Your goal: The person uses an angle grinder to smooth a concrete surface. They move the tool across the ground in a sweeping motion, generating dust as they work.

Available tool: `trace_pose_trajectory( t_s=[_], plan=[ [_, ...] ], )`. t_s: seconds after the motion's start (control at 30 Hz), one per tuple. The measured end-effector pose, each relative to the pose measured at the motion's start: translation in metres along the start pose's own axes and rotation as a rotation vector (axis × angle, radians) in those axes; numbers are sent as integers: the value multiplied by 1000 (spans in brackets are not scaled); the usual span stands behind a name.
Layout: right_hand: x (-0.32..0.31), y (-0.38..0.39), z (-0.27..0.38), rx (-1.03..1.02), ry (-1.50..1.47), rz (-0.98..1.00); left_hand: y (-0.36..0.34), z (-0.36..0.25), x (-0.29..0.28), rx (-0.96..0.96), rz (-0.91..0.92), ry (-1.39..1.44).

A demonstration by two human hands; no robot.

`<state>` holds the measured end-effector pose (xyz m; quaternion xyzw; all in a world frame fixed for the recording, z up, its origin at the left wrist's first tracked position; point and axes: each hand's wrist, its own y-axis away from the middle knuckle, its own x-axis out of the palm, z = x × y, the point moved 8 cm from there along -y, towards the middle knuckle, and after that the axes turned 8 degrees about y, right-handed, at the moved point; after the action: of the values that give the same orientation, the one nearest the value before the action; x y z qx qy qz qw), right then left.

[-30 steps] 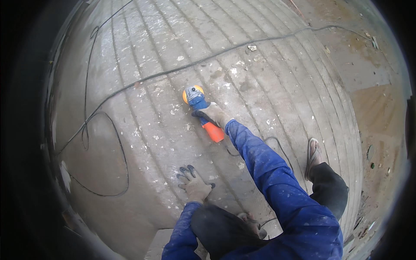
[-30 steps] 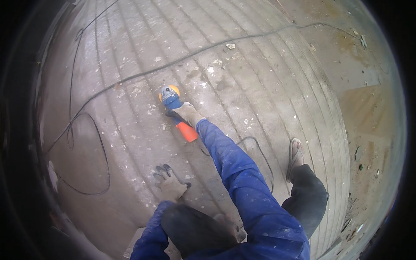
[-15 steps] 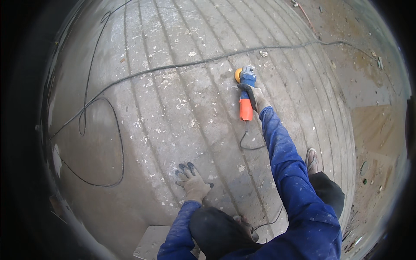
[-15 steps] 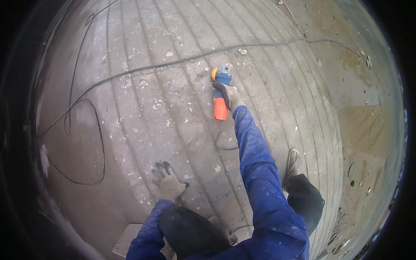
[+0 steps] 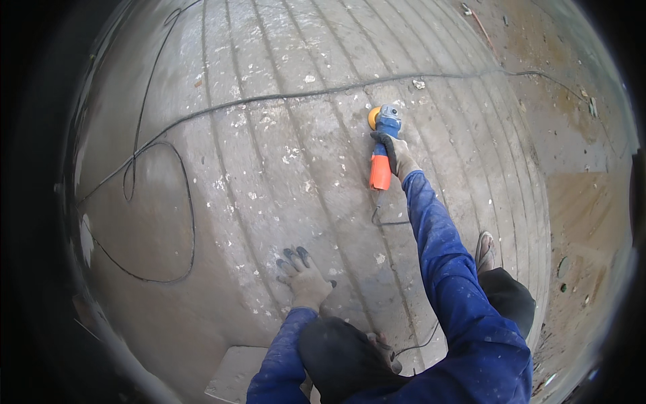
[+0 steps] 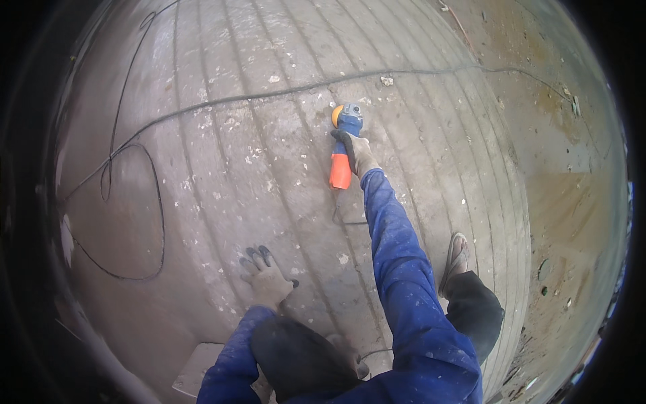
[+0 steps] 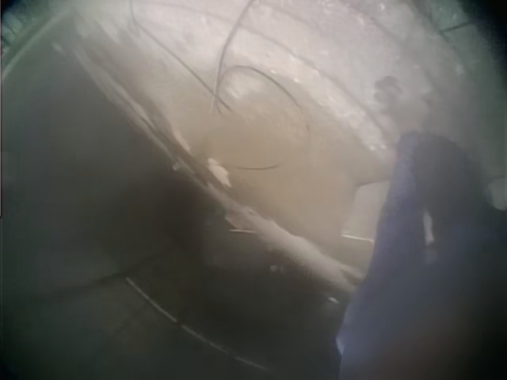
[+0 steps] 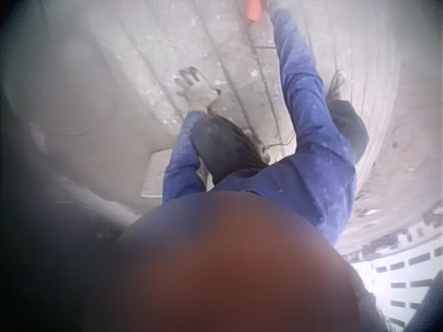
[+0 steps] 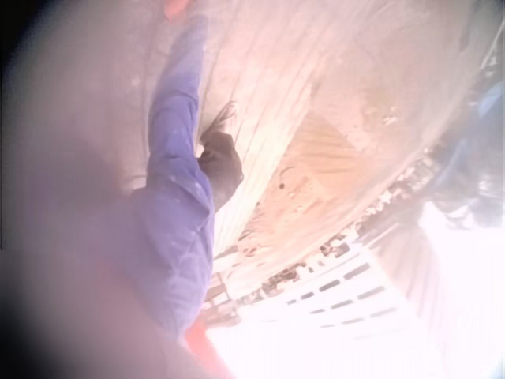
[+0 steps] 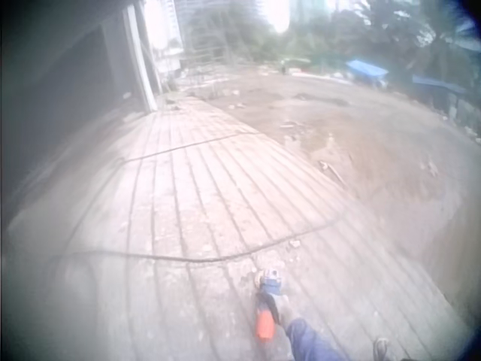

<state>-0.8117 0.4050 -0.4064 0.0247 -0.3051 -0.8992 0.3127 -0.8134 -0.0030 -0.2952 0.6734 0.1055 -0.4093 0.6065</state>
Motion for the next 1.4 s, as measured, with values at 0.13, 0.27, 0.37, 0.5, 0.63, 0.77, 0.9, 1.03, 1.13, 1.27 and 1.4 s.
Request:
trace_pose_trajectory(
  t_s=[0.13,0.27,0.37,0.5,0.63,0.77,0.9,1.03,1.13,1.27,1.4],
  plan=[
    [61,40,-23,145,52,116,-8,10,3,-6,-19,11],
    [137,96,-34,176,169,213,-5,9,-1,-19,12,13],
    [176,116,-39,200,277,384,-5,10,3,-11,4,35],
    [201,125,-40,160,286,461,-6,14,7,-3,-29,36],
    [179,79,-28,175,205,308,-1,7,-2,9,-14,32],
    [173,70,-19,211,122,275,-3,6,-2,24,-34,8],
    [186,112,-31,89,385,404,-4,11,1,18,-69,11],
    [173,96,-27,115,198,292,0,12,6,46,-34,8],
    [157,60,-14,152,175,240,-2,7,3,45,11,3],
    [195,103,-34,116,230,354,-3,14,5,45,-112,12],
    [242,149,-57,113,314,422,-1,11,9,70,-64,5]
  ],
)
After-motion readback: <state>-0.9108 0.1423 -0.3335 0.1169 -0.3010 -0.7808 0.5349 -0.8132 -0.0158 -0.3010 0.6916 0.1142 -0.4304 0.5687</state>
